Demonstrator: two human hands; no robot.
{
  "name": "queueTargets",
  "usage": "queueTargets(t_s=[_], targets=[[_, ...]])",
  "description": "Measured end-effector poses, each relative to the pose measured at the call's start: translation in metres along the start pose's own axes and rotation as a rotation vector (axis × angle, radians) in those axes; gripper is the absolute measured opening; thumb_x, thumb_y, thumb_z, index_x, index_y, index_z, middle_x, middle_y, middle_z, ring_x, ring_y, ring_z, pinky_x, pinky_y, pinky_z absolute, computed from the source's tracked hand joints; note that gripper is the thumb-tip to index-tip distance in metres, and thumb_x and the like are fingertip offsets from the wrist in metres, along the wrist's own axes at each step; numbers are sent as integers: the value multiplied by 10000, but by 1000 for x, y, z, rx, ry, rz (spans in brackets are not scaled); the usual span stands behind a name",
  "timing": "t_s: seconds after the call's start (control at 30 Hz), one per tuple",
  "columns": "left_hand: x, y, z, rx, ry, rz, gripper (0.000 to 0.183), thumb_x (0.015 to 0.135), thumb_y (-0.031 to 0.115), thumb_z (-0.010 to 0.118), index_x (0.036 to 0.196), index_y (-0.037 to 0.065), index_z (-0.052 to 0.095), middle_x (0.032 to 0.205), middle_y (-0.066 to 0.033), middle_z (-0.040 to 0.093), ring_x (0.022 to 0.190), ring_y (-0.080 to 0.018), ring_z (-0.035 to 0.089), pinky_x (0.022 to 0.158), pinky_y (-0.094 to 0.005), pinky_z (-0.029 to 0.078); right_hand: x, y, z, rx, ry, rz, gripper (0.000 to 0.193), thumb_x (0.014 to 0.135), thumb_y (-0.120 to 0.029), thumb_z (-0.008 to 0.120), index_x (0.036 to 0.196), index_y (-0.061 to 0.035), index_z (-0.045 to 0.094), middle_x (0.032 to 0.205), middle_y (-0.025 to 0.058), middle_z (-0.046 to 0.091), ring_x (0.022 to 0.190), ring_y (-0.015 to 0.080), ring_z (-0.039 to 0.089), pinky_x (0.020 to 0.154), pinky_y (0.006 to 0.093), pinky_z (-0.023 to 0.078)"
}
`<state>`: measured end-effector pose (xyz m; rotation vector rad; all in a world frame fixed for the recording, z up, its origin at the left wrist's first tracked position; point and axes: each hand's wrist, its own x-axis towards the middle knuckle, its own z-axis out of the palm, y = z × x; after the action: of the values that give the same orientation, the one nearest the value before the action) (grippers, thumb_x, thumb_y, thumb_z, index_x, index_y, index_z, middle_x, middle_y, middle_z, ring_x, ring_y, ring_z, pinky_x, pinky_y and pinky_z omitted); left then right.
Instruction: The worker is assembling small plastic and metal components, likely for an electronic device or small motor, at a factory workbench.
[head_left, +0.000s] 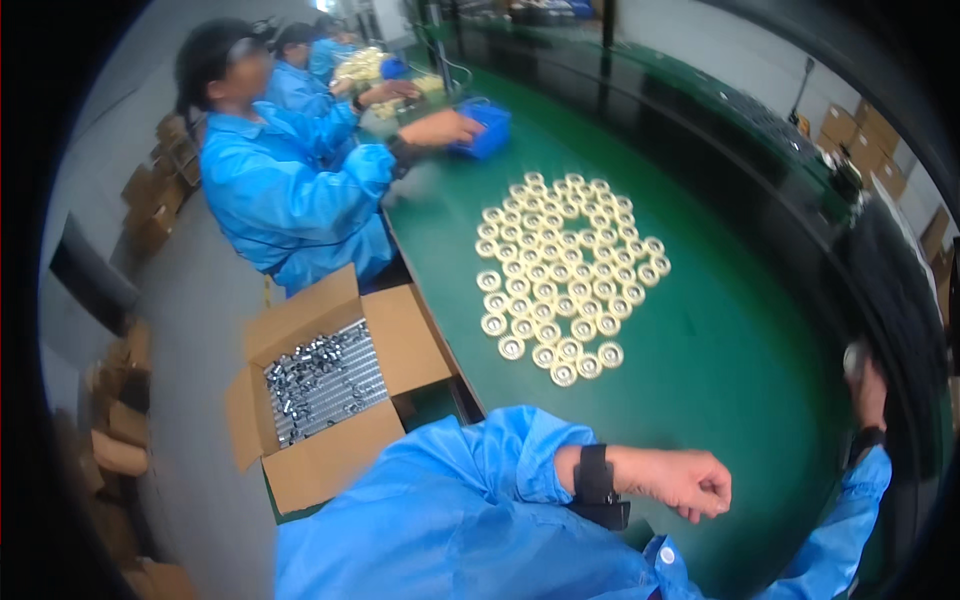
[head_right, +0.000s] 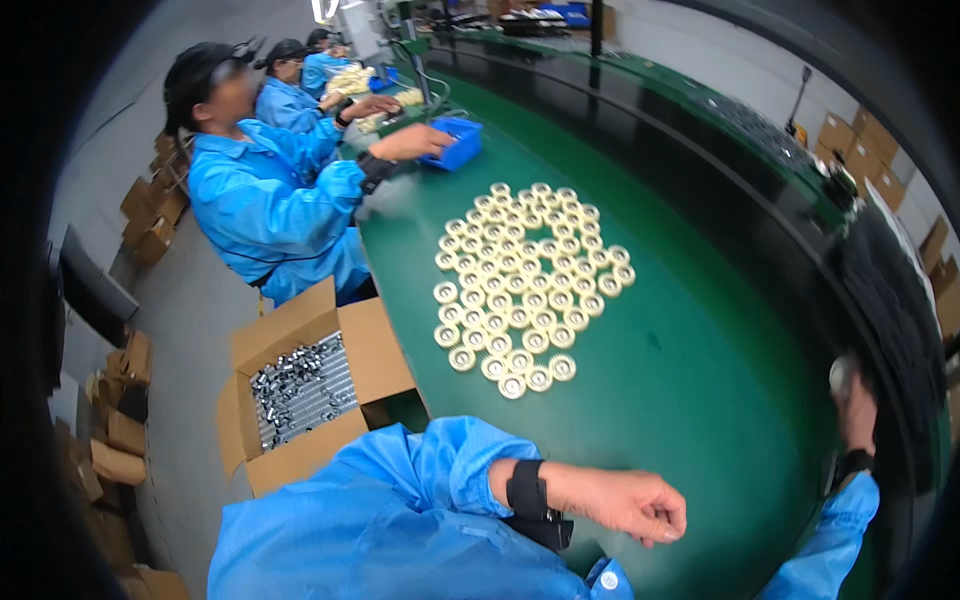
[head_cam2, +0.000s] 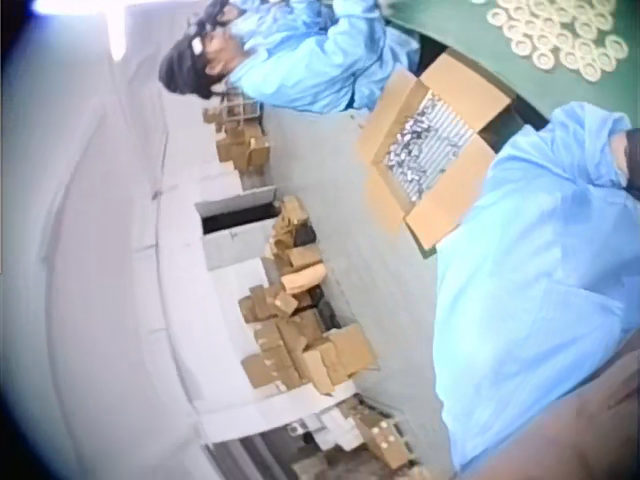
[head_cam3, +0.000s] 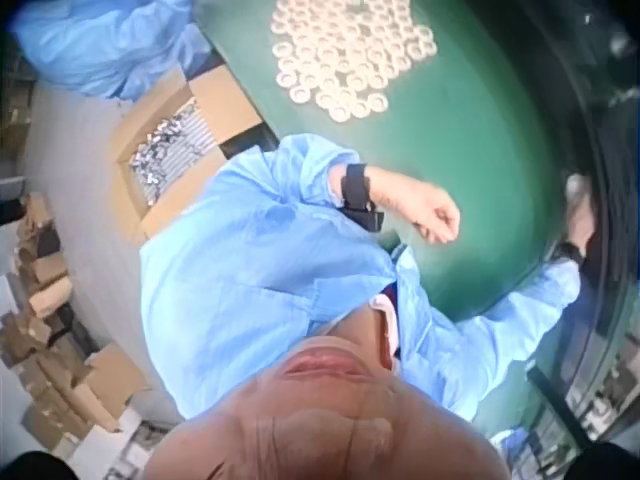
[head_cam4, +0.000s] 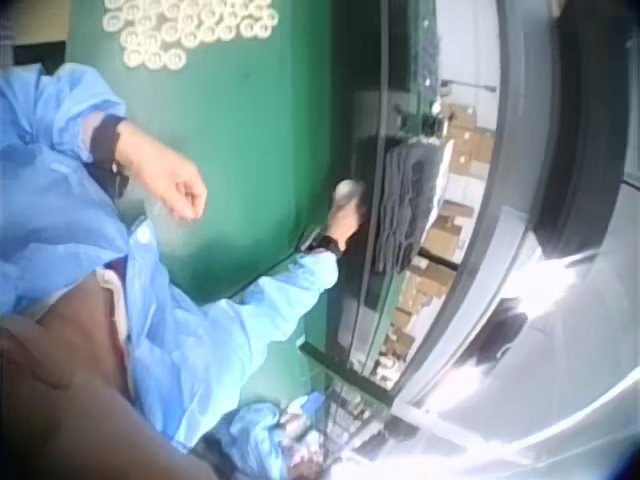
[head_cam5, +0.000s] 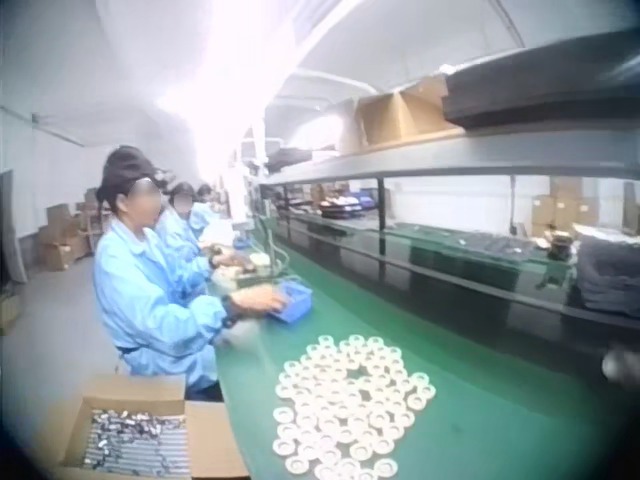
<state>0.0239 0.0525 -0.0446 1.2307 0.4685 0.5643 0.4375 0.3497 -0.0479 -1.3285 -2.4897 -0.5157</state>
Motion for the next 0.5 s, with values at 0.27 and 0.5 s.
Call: queueTargets(t_s=[0.27,0.5], targets=[[-2,-2,6,-40,139,-31,227,878,243,605,882,16,597,802,-67,630,653,-133,620,553,-239,474,8,-82,-10,133,-366,440,458,910,-216,542,1311,-9,457,1288,252,477,1219,414,428,978,458,407],[0,-6,11,1,126,-12,217,883,228,596,859,12,589,785,-73,628,645,-134,622,540,-244,478,33,-145,-9,119,19,132,490,852,-175,627,1280,7,475,1253,226,507,1149,391,494,903,439,469]])
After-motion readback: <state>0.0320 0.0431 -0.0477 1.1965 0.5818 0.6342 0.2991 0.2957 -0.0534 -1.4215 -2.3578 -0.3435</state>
